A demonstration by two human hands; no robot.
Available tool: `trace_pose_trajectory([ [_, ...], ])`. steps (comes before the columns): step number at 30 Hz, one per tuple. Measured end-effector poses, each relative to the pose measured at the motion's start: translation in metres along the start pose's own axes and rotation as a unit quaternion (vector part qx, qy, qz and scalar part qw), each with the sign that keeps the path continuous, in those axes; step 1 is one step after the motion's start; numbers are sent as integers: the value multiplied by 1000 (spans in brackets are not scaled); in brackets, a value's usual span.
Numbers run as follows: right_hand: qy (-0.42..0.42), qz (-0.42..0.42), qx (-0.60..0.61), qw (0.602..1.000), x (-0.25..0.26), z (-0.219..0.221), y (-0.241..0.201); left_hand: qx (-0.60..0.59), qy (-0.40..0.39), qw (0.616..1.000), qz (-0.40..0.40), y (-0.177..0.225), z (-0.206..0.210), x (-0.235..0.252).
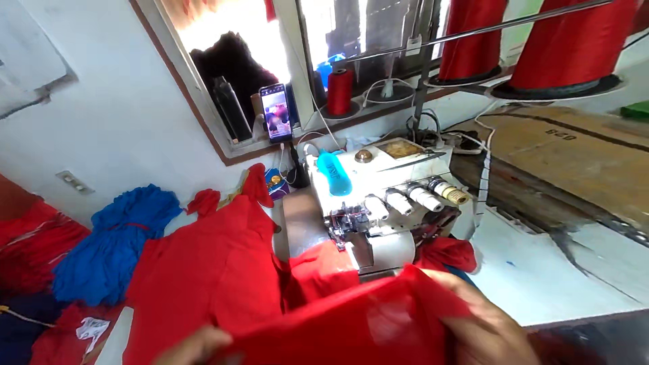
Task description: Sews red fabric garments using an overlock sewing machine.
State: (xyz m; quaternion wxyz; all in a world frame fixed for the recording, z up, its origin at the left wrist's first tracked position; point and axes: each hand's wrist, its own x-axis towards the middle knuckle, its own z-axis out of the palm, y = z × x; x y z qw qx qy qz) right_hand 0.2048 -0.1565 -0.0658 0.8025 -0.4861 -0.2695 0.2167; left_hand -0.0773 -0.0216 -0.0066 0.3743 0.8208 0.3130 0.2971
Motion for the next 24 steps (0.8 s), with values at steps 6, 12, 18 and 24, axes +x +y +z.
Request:
trace_pose_trajectory([
  [6, 46, 133, 14, 990, 3, 30, 51, 229, 95, 969, 14, -41, 56, 62],
  [12, -31, 55, -49, 997, -7, 34, 46, 56, -87, 976, 192, 1, 111, 90],
  [18, -58, 83, -26, 995, -27, 27, 44, -29, -81, 975, 207, 3, 114, 99],
  [24, 18, 81, -151, 985, -39, 6, 79, 51, -11, 991, 123, -22, 136, 131],
])
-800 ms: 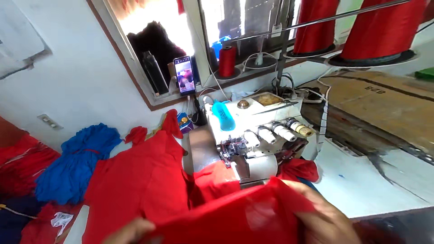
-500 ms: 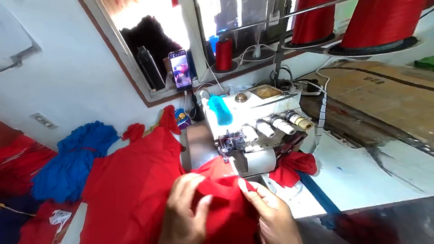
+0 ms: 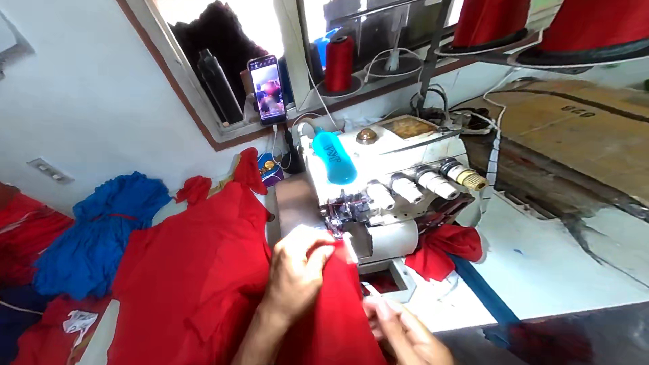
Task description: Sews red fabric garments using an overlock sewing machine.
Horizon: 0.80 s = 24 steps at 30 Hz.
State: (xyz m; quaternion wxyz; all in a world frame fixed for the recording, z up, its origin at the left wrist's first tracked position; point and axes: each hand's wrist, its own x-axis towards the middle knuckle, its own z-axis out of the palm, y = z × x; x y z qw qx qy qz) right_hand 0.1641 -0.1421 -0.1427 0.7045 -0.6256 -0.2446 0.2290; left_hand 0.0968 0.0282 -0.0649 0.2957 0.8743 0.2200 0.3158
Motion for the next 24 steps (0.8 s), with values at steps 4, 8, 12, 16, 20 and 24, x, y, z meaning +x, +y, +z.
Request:
trace_pose_trajectory([
  [4, -32, 204, 24, 978, 40, 12, -10, -22, -1, 999, -25, -16, 12, -1],
  [8, -79, 132, 118, 981, 52, 24, -15, -98, 21, 995, -18, -7, 10, -21],
  [12, -47, 35, 128, 990, 44, 25, -29, -124, 45, 990, 45, 27, -7, -37],
  [16, -40, 3, 124, 991, 27, 26, -50, -82, 89, 988, 95, 43, -12, -35],
  [20, -49, -22, 128, 990, 18, 29, -53, -73, 119, 990, 36, 34, -8, -42],
  [24, -68, -24, 137, 988, 10, 29, -54, -67, 122, 990, 11, 38, -11, -49],
])
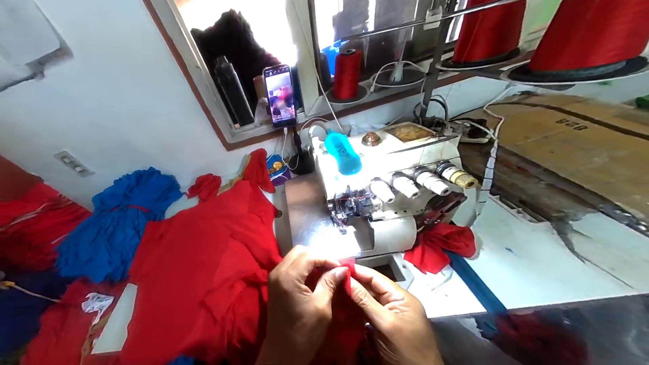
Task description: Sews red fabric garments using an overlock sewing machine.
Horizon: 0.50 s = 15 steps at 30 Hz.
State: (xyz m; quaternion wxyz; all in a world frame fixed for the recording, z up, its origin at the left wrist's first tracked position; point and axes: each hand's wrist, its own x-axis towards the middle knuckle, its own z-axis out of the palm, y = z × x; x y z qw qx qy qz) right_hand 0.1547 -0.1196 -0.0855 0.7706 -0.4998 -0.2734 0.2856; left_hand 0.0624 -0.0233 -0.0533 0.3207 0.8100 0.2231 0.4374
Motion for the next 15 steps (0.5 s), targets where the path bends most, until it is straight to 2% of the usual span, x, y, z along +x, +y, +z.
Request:
trace_pose_trajectory([
  [5, -16, 6, 10, 1000, -5, 1, 3, -1, -4, 1000, -3, 1, -2, -3],
  [9, -29, -21, -9, 999, -8, 0, 4, -2, -1, 1000, -28, 2, -3, -4],
  [12, -47, -62, -50, 996, -9, -1, 6, -5, -54, 996, -70, 3, -7, -7],
  [15, -34, -101, -53, 993, -15, -2, 19, 6, -77, 995, -62, -2, -10, -12],
])
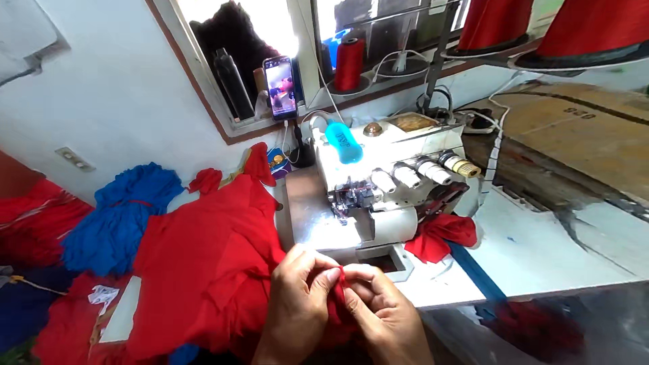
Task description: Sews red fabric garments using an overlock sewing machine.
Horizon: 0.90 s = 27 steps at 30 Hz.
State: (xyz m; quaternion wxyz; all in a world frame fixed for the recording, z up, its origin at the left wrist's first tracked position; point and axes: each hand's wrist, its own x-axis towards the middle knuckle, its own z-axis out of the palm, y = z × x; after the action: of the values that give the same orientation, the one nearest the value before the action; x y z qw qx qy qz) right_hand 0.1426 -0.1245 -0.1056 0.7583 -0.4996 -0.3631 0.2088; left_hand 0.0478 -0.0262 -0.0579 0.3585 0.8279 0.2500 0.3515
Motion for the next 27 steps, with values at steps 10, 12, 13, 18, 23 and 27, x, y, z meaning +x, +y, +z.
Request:
trace_pose_trajectory([
  [10, -45, -24, -86, 995, -39, -10, 34, 10, 162, 986, 30, 22, -47, 31],
  [12, -13, -24, -102, 994, -40, -13, 37, -11, 187, 982, -7, 7, -44, 26],
  [13, -4, -26, -104, 994, -41, -14, 39, -18, 196, 980, -14, 2, -43, 23],
  [18, 19, -42, -125, 991, -42, -14, 37, -22, 220, 975, -17, 1, -43, 17],
  [23, 24, -41, -134, 990, -38, -11, 34, -30, 231, 972, -35, 3, -44, 12],
  [27, 19, -31, -177, 983, -32, -6, 40, -13, 183, 983, 19, 21, -40, 5],
])
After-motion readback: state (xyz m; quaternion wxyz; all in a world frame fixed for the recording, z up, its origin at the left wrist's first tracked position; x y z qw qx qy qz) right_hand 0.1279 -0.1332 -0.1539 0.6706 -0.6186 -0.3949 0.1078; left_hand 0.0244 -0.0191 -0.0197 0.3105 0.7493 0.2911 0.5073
